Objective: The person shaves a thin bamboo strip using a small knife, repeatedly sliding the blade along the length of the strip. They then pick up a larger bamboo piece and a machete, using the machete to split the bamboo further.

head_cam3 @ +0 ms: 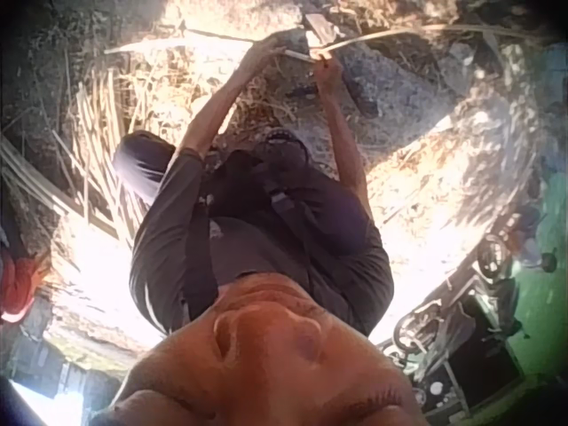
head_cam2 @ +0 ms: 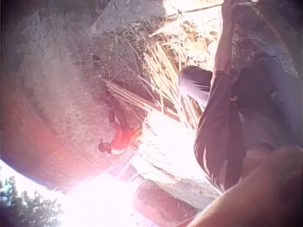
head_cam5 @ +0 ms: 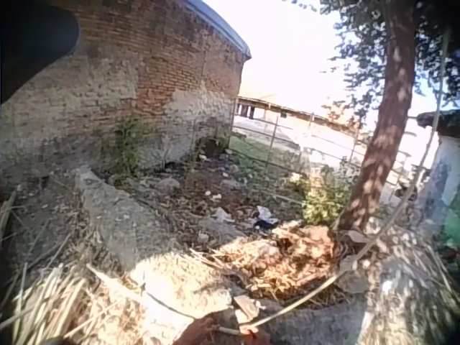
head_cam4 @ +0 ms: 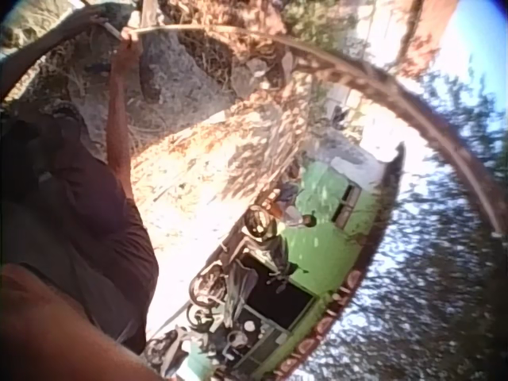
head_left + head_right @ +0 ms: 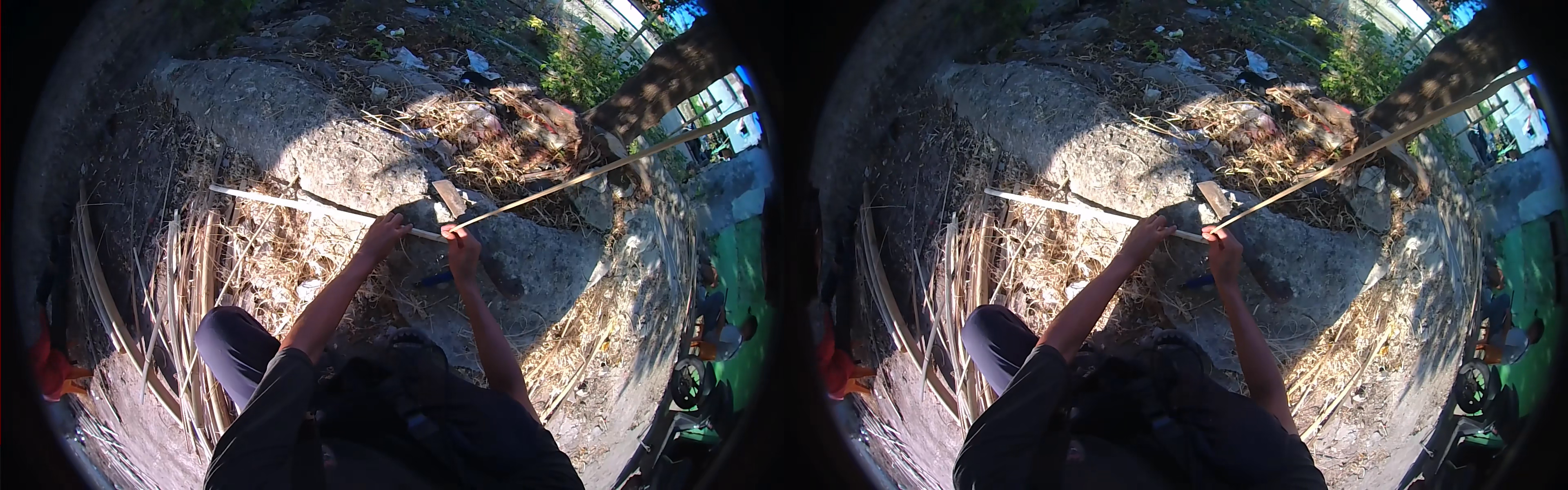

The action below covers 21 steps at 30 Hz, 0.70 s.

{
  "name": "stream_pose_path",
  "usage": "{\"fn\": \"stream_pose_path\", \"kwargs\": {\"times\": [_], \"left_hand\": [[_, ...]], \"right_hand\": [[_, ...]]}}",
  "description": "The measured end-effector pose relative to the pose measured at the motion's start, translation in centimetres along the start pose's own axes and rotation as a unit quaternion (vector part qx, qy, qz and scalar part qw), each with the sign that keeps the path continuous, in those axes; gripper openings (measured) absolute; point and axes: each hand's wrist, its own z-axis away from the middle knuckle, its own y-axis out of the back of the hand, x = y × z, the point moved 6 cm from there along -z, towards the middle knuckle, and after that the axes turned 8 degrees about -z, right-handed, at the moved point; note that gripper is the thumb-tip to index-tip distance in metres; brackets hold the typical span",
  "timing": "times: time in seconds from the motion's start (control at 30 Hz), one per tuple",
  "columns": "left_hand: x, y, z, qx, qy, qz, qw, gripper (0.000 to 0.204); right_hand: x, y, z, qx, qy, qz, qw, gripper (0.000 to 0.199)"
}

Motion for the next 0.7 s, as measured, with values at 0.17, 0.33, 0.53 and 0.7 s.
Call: {"fn": "stream_pose_path", "kwargs": {"times": [0.17, 0.33, 0.53, 0.7], "left_hand": [[0.5, 0.3, -0.3, -0.015, -0.042, -0.038, 0.998, 0.040], [0.0, 0.4, -1.6, 0.002, -0.075, -0.067, 0.995, 0.040], [-2.1, -1.8, -3.3, -0.071, -0.028, -0.083, 0.994, 0.032], [0.6, -0.8, -2.8, -0.002, -0.010, 0.006, 1.000, 0.032]], "right_hand": [[0.2, 0.4, 0.1, -0.005, 0.012, 0.008, 1.000, 0.009], [-0.3, 0.2, 0.0, -0.022, 0.049, 0.025, 0.998, 0.009], [-1.0, -0.4, -0.6, -0.019, 0.057, -0.001, 0.998, 0.009], [0.8, 1.1, 0.0, -0.003, 0.010, -0.023, 1.000, 0.009]]}}
